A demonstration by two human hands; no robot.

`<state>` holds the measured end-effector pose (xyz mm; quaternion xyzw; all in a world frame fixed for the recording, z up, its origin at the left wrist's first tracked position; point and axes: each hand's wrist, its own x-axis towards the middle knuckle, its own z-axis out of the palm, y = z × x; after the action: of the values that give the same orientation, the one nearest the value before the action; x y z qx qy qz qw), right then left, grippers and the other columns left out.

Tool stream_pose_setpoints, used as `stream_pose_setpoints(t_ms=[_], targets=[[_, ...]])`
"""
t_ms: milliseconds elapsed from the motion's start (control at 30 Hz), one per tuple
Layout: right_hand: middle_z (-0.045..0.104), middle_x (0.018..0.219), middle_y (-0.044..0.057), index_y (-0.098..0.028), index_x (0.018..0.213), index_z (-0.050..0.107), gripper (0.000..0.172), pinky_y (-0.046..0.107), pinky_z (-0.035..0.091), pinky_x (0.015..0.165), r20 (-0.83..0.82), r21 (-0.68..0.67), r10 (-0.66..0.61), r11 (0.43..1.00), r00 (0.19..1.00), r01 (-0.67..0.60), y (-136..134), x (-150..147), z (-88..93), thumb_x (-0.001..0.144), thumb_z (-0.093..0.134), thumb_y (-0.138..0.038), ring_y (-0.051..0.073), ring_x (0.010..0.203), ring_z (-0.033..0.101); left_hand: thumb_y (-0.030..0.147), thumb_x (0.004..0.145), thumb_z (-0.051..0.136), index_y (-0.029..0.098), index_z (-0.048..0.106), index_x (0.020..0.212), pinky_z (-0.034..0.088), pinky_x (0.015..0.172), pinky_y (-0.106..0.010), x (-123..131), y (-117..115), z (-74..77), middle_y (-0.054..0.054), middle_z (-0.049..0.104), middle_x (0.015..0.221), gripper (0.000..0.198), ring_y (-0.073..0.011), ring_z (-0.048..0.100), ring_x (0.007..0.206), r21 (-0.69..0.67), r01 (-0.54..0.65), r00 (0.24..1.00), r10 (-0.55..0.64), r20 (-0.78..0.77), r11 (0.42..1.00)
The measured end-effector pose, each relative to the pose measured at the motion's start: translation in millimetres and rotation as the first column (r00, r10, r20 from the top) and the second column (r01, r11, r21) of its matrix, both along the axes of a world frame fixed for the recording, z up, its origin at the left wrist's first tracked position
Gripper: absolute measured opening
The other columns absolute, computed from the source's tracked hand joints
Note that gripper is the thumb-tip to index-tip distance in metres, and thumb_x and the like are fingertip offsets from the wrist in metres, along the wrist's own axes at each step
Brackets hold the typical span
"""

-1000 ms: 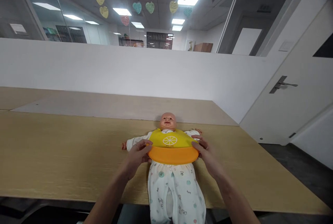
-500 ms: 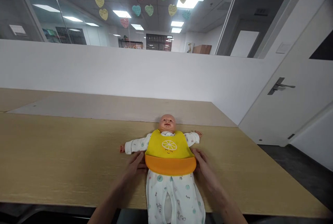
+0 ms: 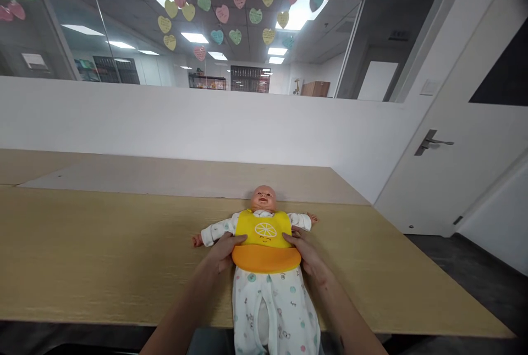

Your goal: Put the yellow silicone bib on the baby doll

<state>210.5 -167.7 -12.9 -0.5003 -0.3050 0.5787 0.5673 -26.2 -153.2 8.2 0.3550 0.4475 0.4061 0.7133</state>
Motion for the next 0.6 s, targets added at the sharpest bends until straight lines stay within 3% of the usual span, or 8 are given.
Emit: stream_pose_setpoints(t_ms=[167,333,500,600], targets=[[0.069,0.104,0.005,-0.024,0.112,0.047,0.063,0.033,0.056,0.078,-0.003,0.09,-0.05,0.995,0.999,0.05,-10,-9,16.0,0.059,0.08,-0.019,0.023,0.09,0.069,0.01,0.067,0.071,0.021,0.045,0.08,0.056,0.069,-0.031,0,-9,5.9,-0.002,0.07,0.079,0.03,-0.0197,0.071,0.074,-0.013,-0.058,0.994,0.059,0.09,0.998],[0.068,0.113,0.007,-0.023,0.116,0.05,0.067,0.035,0.056,0.082,-0.065,0.189,-0.019,0.982,0.998,0.031,-37,-14,42.7,0.057,0.082,-0.022,0.025,0.096,0.068,0.014,0.062,0.079,0.02,0.045,0.082,0.057,0.073,-0.035,-8,-38,31.3,-0.004,0.072,0.08,0.04,-0.0235,0.072,0.078,0.045,-0.046,0.989,0.039,0.144,0.998],[0.057,0.133,0.01,-0.026,0.125,0.048,0.072,0.039,0.055,0.085,-0.066,0.338,-0.034,0.94,0.997,0.054,-98,-28,75.1,0.063,0.083,-0.029,0.028,0.108,0.063,0.016,0.058,0.084,0.014,0.057,0.099,0.057,0.083,-0.039,-27,-92,59.8,-0.012,0.075,0.091,0.05,-0.0307,0.072,0.092,0.12,-0.059,0.974,0.031,0.227,0.991],[0.052,0.138,0.01,-0.029,0.129,0.045,0.066,0.038,0.054,0.089,0.015,0.414,-0.026,0.91,1.0,0.017,-145,-39,81.9,0.072,0.078,-0.031,0.027,0.114,0.06,0.016,0.058,0.083,0.011,0.061,0.11,0.054,0.092,-0.043,-46,-129,62.4,-0.015,0.075,0.1,0.057,-0.0337,0.069,0.101,0.088,0.034,0.956,-0.058,0.286,0.996]])
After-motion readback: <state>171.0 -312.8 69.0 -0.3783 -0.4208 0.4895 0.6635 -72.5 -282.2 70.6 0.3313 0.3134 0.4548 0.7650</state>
